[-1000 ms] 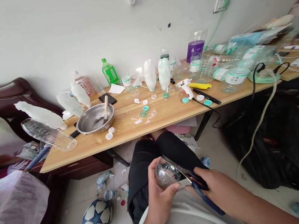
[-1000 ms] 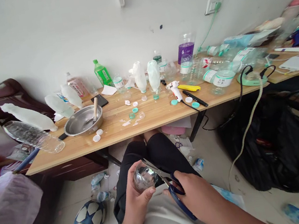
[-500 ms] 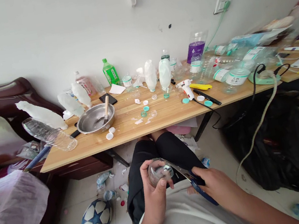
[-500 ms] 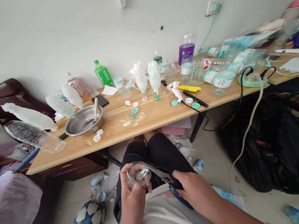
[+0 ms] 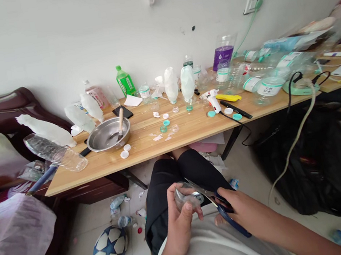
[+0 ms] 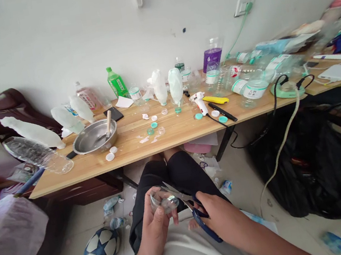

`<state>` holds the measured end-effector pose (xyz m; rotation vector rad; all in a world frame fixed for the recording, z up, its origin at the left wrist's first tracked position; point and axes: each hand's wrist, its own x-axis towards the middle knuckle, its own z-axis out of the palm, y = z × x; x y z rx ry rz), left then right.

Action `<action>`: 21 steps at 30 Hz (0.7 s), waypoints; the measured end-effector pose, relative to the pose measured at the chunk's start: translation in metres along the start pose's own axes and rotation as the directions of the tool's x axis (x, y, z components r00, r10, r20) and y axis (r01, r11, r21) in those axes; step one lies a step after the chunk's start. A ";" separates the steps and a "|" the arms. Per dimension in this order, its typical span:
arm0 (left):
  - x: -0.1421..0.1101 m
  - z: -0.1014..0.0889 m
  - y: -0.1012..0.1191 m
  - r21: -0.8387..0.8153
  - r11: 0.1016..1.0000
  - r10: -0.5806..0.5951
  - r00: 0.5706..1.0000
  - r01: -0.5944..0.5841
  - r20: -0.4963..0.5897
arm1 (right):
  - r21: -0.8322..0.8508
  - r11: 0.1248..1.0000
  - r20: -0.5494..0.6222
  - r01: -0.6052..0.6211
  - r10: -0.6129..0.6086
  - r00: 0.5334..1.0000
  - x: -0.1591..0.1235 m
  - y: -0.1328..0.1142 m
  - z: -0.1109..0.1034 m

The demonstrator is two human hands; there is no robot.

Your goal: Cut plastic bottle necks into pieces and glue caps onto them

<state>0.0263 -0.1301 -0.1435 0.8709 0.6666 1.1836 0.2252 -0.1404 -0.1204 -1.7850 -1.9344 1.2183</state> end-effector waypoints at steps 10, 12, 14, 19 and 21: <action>-0.003 0.010 0.009 -0.032 0.995 -0.094 0.991 0.091 -0.099 | -0.208 0.977 -0.045 -0.051 0.042 0.998 -0.001 -0.003 -0.002; -0.003 0.014 0.012 -0.065 0.992 -0.119 0.983 0.110 -0.139 | -0.093 0.995 -0.035 -0.048 0.045 0.998 -0.002 -0.002 -0.003; -0.002 0.015 0.015 -0.057 0.993 -0.111 0.983 0.104 -0.149 | 0.041 0.999 0.003 -0.030 0.030 1.000 -0.003 -0.002 -0.007; -0.001 0.013 0.014 -0.008 0.998 -0.064 0.979 0.064 -0.196 | 0.080 0.995 0.010 0.054 -0.055 0.998 -0.013 -0.001 -0.015; -0.001 0.011 0.011 0.003 0.999 -0.041 0.980 0.043 -0.196 | 0.011 0.997 0.010 0.081 -0.081 0.997 -0.017 -0.001 -0.015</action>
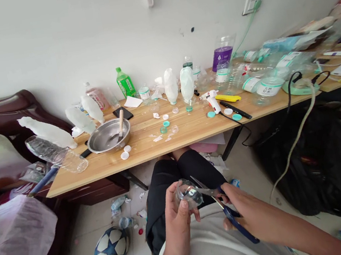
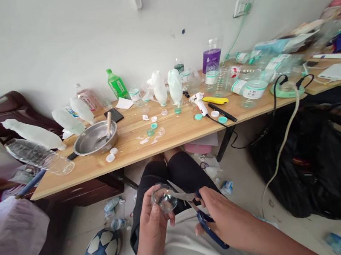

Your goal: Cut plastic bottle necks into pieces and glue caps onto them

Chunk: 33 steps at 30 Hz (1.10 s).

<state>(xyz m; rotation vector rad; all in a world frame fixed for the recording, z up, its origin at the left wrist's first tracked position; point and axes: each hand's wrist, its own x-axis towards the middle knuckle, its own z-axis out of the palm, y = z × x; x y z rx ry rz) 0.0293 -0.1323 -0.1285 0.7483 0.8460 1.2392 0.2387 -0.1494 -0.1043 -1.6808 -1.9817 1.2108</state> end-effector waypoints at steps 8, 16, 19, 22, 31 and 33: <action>-0.002 -0.005 -0.010 0.022 0.999 0.027 0.993 -0.029 0.112 | -0.046 0.992 -0.068 -0.119 0.116 0.991 0.005 -0.006 0.008; -0.003 -0.003 -0.009 0.006 1.000 0.012 0.996 -0.012 0.092 | -0.001 0.988 -0.044 -0.153 0.153 0.987 0.005 -0.005 0.010; -0.002 -0.002 -0.008 0.015 1.000 0.005 0.997 -0.006 0.075 | 0.005 0.987 -0.035 -0.163 0.163 0.986 0.005 -0.007 0.012; -0.002 -0.002 -0.006 0.035 0.999 -0.003 0.997 0.000 0.071 | -0.013 0.985 -0.037 -0.170 0.169 0.985 0.006 -0.008 0.013; 0.001 -0.001 -0.003 -0.045 0.992 -0.114 0.993 0.116 0.040 | -0.302 0.923 -0.135 -0.237 0.205 0.970 0.010 -0.013 0.014; 0.002 0.000 0.000 -0.077 0.983 -0.164 0.986 0.165 0.016 | -0.357 0.898 -0.156 -0.259 0.216 0.964 0.012 -0.013 0.015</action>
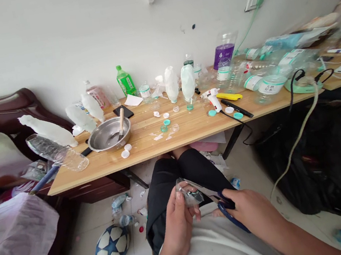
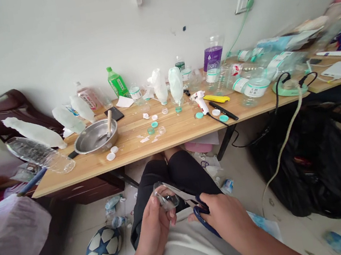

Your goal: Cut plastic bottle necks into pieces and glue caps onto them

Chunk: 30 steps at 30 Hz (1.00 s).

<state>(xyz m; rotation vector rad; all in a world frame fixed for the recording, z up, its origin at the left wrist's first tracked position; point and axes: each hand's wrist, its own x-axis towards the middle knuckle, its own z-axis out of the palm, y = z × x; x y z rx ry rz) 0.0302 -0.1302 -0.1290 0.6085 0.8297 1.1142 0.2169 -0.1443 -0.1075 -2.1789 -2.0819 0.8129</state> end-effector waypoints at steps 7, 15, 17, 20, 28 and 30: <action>-0.001 0.002 0.005 -0.022 0.999 -0.028 0.999 0.028 0.026 | 0.276 0.954 0.062 0.112 -0.134 0.989 0.006 0.013 0.000; 0.003 -0.010 -0.010 0.002 0.994 0.104 0.985 -0.105 0.136 | 0.410 0.904 0.127 0.123 -0.190 0.973 -0.006 0.017 -0.002; 0.003 -0.012 -0.013 0.043 0.990 0.126 0.977 -0.135 0.173 | 0.377 0.919 0.119 0.113 -0.169 0.978 -0.007 0.014 0.001; 0.002 -0.012 -0.014 0.120 0.985 0.102 0.979 -0.124 0.178 | 0.358 0.928 0.102 0.101 -0.146 0.984 -0.005 0.010 0.004; 0.000 -0.016 -0.006 0.153 0.985 0.045 0.973 -0.081 0.225 | 0.321 0.942 0.104 0.098 -0.138 0.985 -0.001 0.014 0.005; 0.001 -0.019 -0.004 0.169 0.983 0.033 0.973 -0.073 0.228 | 0.308 0.947 0.112 0.093 -0.133 0.985 -0.001 0.012 0.005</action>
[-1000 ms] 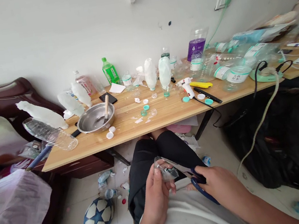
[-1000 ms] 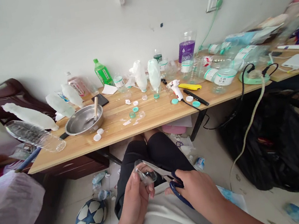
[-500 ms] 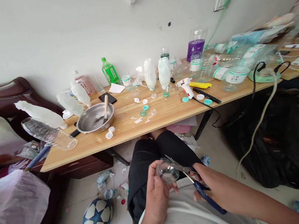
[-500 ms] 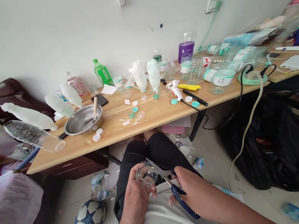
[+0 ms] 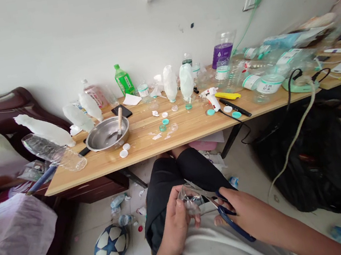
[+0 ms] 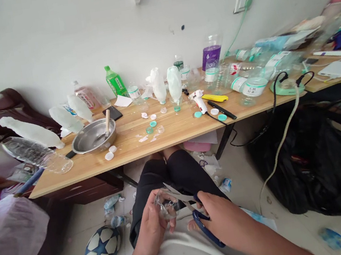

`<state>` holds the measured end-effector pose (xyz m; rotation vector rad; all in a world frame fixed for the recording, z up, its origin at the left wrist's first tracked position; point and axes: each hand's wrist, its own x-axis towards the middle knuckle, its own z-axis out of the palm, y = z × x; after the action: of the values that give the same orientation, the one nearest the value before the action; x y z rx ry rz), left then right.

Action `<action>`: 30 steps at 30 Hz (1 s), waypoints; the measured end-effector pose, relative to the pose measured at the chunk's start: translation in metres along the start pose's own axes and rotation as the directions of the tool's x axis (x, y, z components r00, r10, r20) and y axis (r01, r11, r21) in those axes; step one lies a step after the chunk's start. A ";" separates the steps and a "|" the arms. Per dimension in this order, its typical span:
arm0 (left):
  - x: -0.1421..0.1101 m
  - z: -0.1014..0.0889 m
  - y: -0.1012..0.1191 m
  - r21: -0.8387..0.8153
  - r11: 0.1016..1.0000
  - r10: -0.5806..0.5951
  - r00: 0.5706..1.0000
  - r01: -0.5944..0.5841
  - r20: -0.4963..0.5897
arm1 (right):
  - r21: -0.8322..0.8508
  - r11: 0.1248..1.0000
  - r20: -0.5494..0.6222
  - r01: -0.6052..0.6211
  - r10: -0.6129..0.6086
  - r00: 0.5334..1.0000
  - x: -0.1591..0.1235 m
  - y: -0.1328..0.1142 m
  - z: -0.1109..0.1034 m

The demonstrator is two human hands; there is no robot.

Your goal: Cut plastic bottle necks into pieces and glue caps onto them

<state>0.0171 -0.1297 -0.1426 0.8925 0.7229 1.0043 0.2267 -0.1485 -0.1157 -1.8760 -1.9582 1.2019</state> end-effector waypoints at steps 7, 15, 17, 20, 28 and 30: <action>0.006 0.007 0.008 -0.129 0.992 -0.013 0.999 0.008 -0.036 | -0.050 0.998 -0.033 -0.038 0.037 0.999 -0.003 -0.015 0.004; 0.003 0.013 0.007 -0.128 0.991 -0.051 0.997 0.043 -0.061 | -0.112 0.992 -0.071 -0.054 0.047 0.996 -0.003 -0.017 0.002; 0.003 0.012 0.007 -0.120 0.992 -0.048 0.997 0.040 -0.060 | -0.142 0.988 -0.083 -0.058 0.047 0.995 -0.003 -0.016 0.002; 0.002 0.010 0.009 -0.097 0.994 -0.059 0.998 0.055 -0.030 | -0.207 0.976 -0.088 -0.073 0.056 0.995 -0.001 -0.013 0.001; 0.002 0.008 0.015 -0.251 0.950 -0.210 0.975 0.185 -0.076 | 0.027 1.000 -0.075 0.006 -0.003 0.997 0.005 -0.002 -0.012; 0.002 0.009 0.017 -0.296 0.935 -0.218 0.975 0.195 -0.047 | 0.116 0.991 -0.004 0.068 -0.068 0.998 0.001 0.000 -0.014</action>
<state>0.0192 -0.1257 -0.1238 0.5116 0.6985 0.9319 0.2350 -0.1421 -0.1067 -1.7387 -1.8931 1.2670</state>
